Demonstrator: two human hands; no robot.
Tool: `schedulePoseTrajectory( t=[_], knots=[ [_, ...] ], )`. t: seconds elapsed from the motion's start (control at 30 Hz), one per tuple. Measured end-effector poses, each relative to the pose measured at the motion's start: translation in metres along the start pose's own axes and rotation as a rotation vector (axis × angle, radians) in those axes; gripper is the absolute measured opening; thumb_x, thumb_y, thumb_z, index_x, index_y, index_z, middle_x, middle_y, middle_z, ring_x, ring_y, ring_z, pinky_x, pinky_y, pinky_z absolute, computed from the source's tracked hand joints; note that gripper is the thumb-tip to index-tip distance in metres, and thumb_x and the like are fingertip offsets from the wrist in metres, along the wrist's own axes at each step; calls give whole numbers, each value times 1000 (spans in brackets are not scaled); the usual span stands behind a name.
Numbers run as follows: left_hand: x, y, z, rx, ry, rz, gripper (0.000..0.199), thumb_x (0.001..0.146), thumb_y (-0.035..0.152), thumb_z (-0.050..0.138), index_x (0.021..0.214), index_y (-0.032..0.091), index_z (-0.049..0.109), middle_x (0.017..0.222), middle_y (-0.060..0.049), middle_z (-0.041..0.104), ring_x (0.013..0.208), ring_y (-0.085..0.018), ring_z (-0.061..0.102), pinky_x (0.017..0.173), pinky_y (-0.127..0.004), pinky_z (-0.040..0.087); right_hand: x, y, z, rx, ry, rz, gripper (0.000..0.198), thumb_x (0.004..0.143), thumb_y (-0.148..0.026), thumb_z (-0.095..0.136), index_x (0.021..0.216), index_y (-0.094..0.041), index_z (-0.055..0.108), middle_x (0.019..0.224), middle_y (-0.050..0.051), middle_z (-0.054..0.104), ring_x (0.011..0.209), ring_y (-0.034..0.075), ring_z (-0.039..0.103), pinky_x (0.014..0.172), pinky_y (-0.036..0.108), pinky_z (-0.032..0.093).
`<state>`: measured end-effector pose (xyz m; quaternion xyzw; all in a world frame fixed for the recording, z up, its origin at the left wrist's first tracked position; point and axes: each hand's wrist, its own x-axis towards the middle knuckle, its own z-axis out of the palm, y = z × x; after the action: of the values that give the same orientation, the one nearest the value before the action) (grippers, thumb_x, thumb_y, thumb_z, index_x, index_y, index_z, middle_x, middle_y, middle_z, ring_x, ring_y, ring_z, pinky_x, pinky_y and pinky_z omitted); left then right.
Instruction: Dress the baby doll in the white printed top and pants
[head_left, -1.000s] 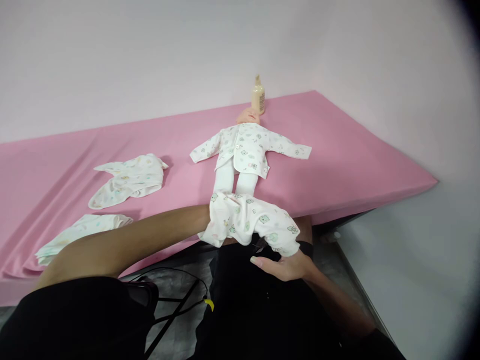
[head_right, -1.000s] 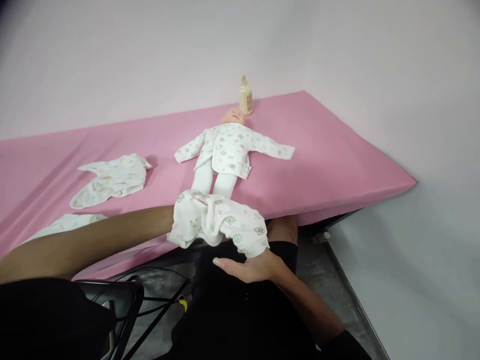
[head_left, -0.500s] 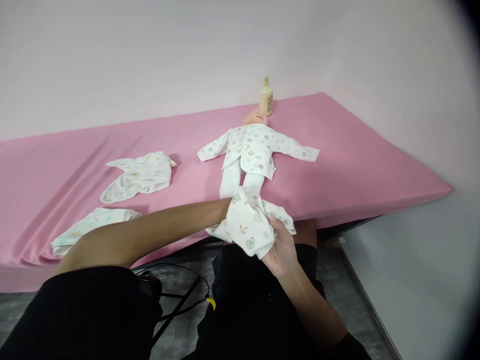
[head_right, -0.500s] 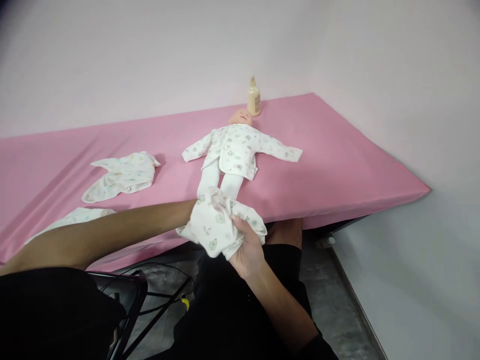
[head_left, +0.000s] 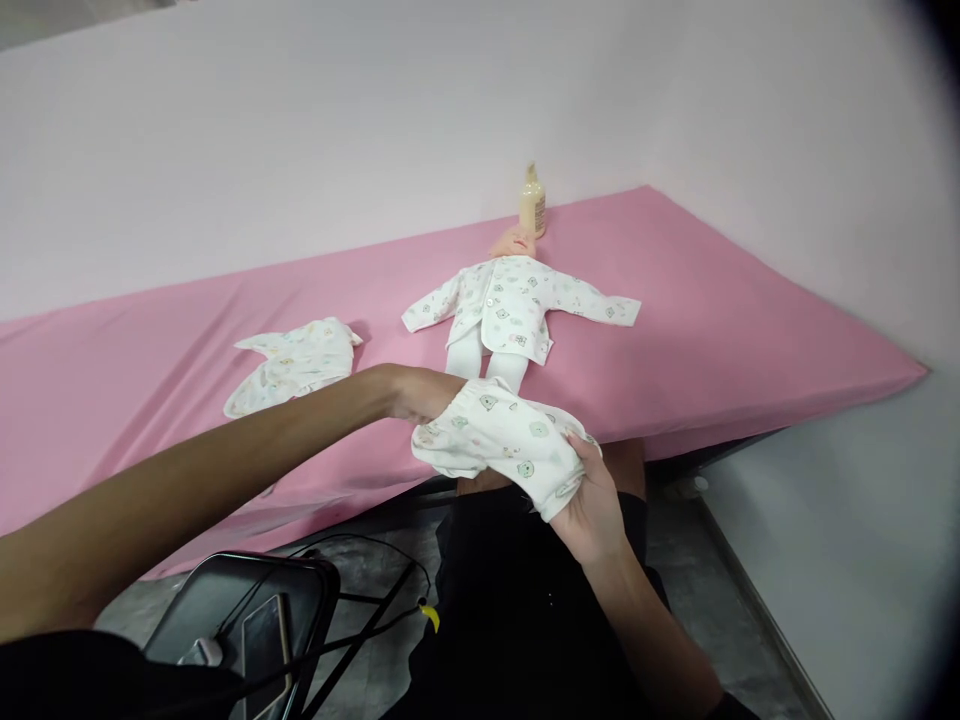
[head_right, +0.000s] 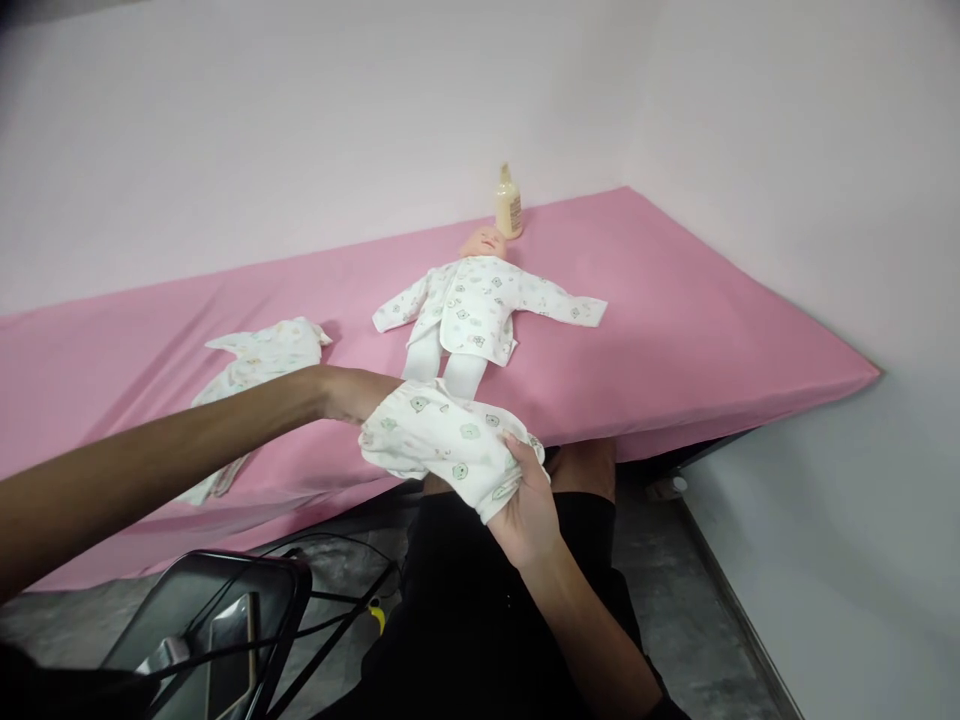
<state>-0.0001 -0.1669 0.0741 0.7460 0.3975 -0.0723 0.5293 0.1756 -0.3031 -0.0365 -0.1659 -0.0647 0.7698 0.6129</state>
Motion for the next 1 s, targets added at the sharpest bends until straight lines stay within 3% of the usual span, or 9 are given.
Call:
schedulePoseTrajectory(
  t=[0.07,0.13,0.2,0.37,0.57,0.7,0.83,0.93,1.0],
  knots=[
    [-20,4,-4,-191,-70,-93,27,82,35,66,101,19,73,94,-7,74,88,-18,68,78,-30,55,-1,3,-2,36,-28,24,37,94,-34,59,129,-22,65,140,6,62,138,25,50,115,50,43],
    [-38,7,-6,-343,25,-78,32,86,37,62,110,18,72,107,-10,73,96,-19,69,86,-32,55,-4,9,-2,63,-62,61,37,94,-36,59,129,-23,64,142,5,61,138,24,49,115,49,43],
    [-51,8,-1,-355,161,-20,37,88,39,62,117,18,69,113,-11,72,104,-21,68,91,-34,53,-7,17,-2,82,-95,120,39,93,-41,60,128,-25,64,141,4,61,137,24,51,114,49,43],
    [-53,12,35,-12,226,130,30,95,42,54,114,23,69,113,-6,70,101,-18,65,87,-31,51,-6,31,5,92,-120,197,43,82,-47,72,118,-24,67,127,5,70,129,27,57,110,50,47],
    [-43,15,66,487,369,308,29,100,36,48,87,17,65,98,-5,60,91,-15,57,83,-29,44,0,34,17,51,-59,63,37,85,-30,70,121,-25,64,117,3,73,114,23,66,104,42,53],
    [-38,19,58,551,300,274,29,97,39,54,81,16,61,90,-3,59,86,-15,56,77,-27,41,-1,34,16,13,-40,21,40,87,-23,69,127,-27,63,114,1,74,108,19,69,103,37,54],
    [-28,13,38,592,238,213,35,98,47,50,82,17,61,84,-2,62,74,-14,56,68,-26,39,-2,33,9,6,-18,15,39,85,-19,71,123,-25,65,116,2,74,114,21,67,106,40,51],
    [-14,0,26,885,341,202,30,100,36,44,101,15,65,96,-8,64,85,-19,58,75,-31,41,-1,33,4,41,-10,32,29,85,-18,71,114,-20,69,120,5,73,122,23,63,110,40,48],
    [-3,-7,22,1093,352,272,27,96,19,46,115,15,65,111,-12,62,96,-22,58,83,-34,42,-1,35,2,50,16,43,25,84,-19,72,109,-18,70,117,6,73,121,23,64,110,40,47]
  ],
)
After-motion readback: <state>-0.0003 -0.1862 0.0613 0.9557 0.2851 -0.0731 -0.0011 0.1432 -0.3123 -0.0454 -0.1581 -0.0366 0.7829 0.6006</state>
